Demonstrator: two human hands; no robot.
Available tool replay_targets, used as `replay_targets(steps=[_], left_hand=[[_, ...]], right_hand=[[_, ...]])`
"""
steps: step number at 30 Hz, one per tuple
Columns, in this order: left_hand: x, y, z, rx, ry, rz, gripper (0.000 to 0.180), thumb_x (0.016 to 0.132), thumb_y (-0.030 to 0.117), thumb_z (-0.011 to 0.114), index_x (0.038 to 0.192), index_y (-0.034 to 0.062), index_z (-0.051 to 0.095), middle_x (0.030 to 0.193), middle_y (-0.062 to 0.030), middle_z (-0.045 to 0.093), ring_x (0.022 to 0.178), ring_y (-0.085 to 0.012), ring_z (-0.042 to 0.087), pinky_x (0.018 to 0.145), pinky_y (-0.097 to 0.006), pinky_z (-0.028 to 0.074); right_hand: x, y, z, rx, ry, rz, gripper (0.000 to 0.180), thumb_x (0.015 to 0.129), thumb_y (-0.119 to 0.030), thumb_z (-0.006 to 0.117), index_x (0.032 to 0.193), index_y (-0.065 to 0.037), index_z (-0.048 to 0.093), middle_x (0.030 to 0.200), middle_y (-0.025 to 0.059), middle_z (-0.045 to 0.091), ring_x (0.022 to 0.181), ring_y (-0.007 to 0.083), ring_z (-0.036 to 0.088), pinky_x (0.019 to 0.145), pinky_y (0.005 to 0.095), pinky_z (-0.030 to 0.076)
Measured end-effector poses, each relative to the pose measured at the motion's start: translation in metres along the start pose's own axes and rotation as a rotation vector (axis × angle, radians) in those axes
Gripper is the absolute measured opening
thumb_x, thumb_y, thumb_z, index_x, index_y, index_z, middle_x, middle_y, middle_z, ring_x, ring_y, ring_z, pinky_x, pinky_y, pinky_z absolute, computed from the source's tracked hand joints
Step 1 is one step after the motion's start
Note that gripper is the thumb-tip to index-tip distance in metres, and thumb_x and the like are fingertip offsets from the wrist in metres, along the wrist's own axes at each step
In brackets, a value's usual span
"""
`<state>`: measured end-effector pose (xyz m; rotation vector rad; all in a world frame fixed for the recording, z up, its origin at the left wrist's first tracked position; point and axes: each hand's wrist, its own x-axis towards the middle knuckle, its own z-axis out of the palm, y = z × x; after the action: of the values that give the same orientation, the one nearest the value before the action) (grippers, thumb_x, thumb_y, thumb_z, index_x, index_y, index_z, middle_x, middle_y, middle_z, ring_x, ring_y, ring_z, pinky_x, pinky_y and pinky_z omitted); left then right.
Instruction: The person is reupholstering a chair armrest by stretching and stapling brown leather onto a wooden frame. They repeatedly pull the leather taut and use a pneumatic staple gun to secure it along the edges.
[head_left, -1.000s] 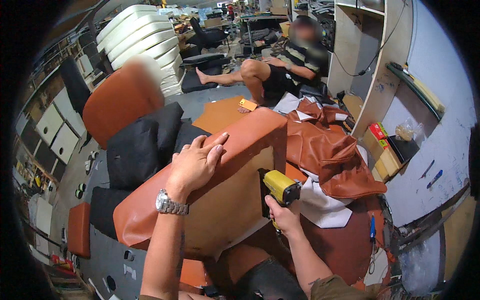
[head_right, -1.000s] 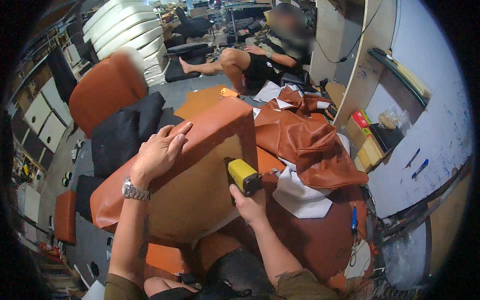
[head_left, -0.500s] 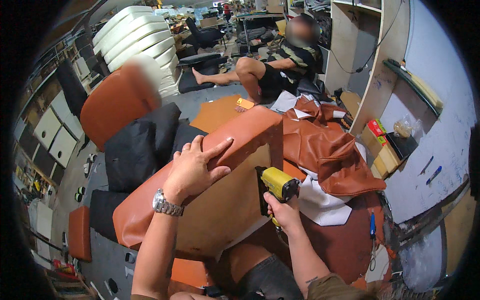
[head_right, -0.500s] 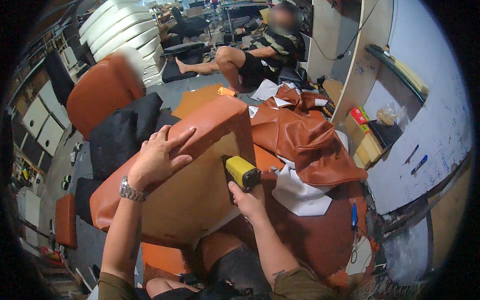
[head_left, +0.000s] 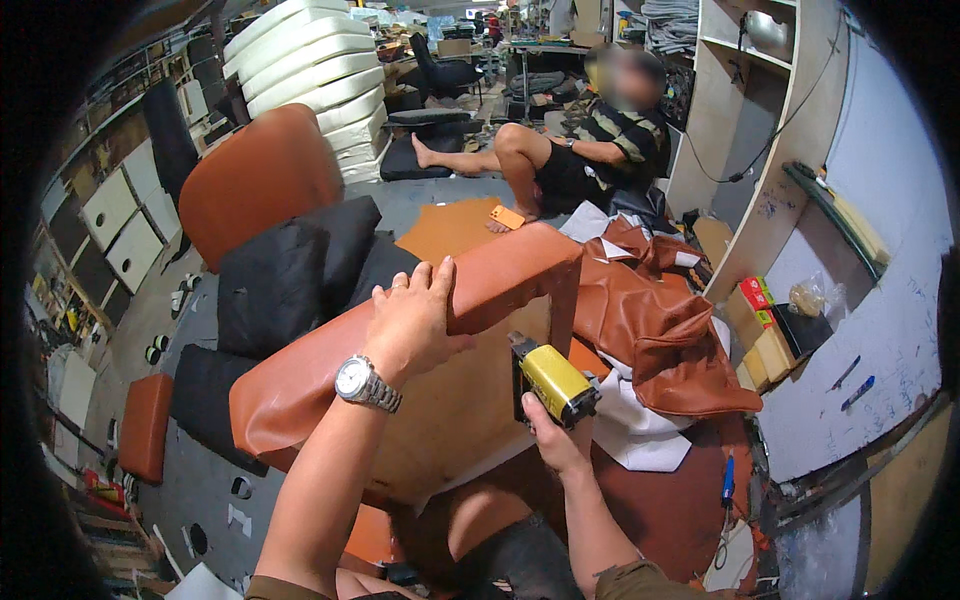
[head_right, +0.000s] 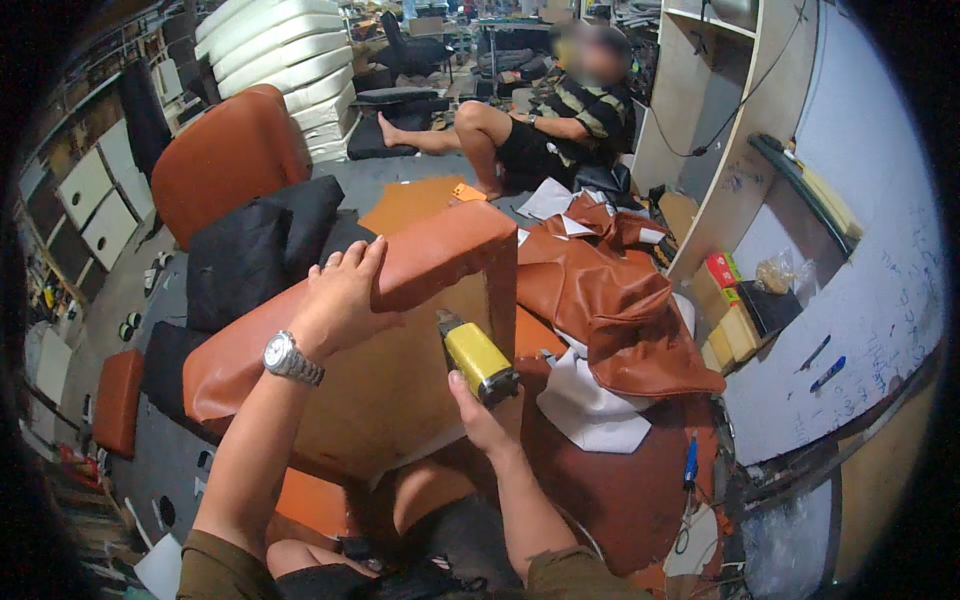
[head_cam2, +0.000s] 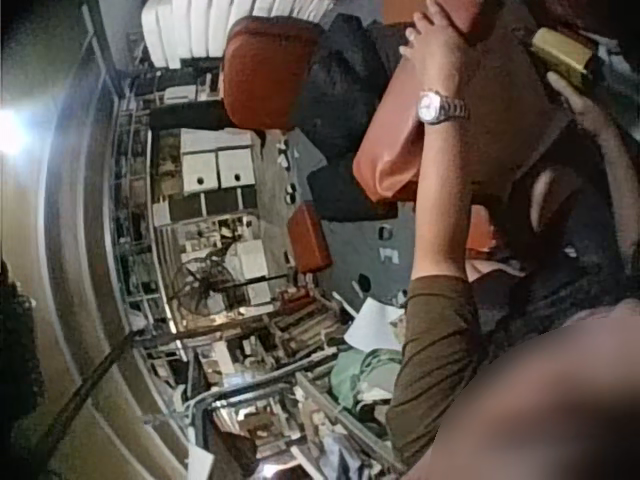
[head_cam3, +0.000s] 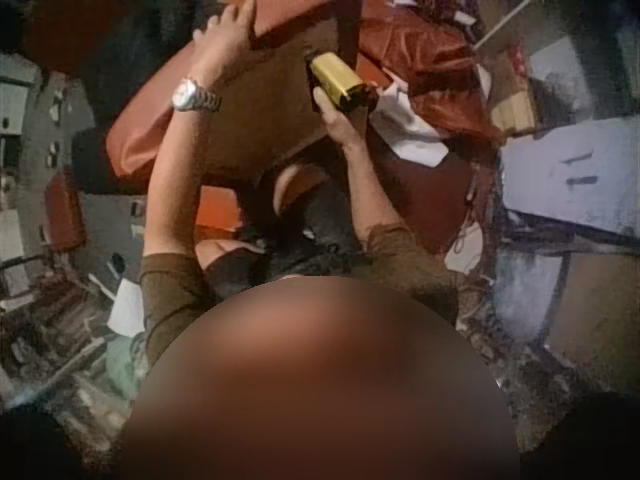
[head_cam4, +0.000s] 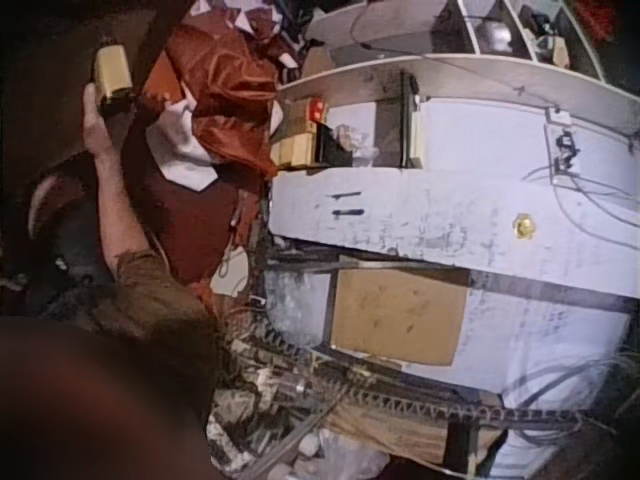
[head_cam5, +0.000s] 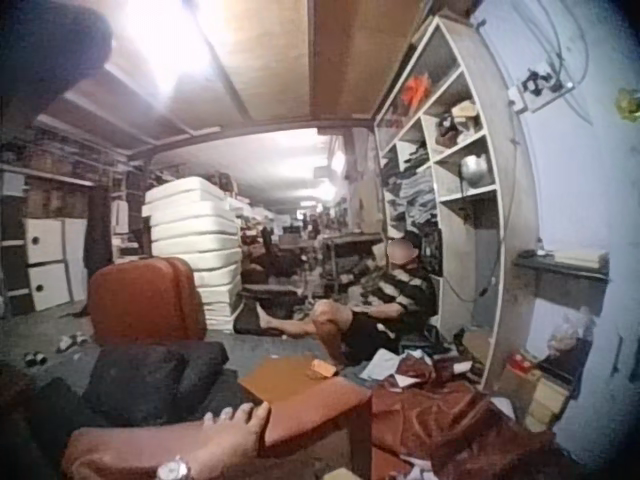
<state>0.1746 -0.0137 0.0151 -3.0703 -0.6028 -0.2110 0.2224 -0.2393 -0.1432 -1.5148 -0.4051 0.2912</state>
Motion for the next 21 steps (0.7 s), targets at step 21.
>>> replay_targets(steps=[21], left_hand=[[-0.007, 0.002, 0.002, 0.008, -0.024, 0.016, 0.128, 0.076, 0.038, 0.099, 0.176, 0.0163, 0.021, 0.167, -0.0274, 0.043, 0.152, -0.0524, 0.045, 0.123, -0.072, 0.036]], right_hand=[[-0.017, -0.023, 0.047, -0.114, 0.000, -0.185, 0.031, 0.096, -0.029, 0.082, 0.109, -0.001, 0.079, 0.095, 0.0084, 0.081, 0.086, 0.0204, 0.078, 0.080, 0.0371, 0.060]])
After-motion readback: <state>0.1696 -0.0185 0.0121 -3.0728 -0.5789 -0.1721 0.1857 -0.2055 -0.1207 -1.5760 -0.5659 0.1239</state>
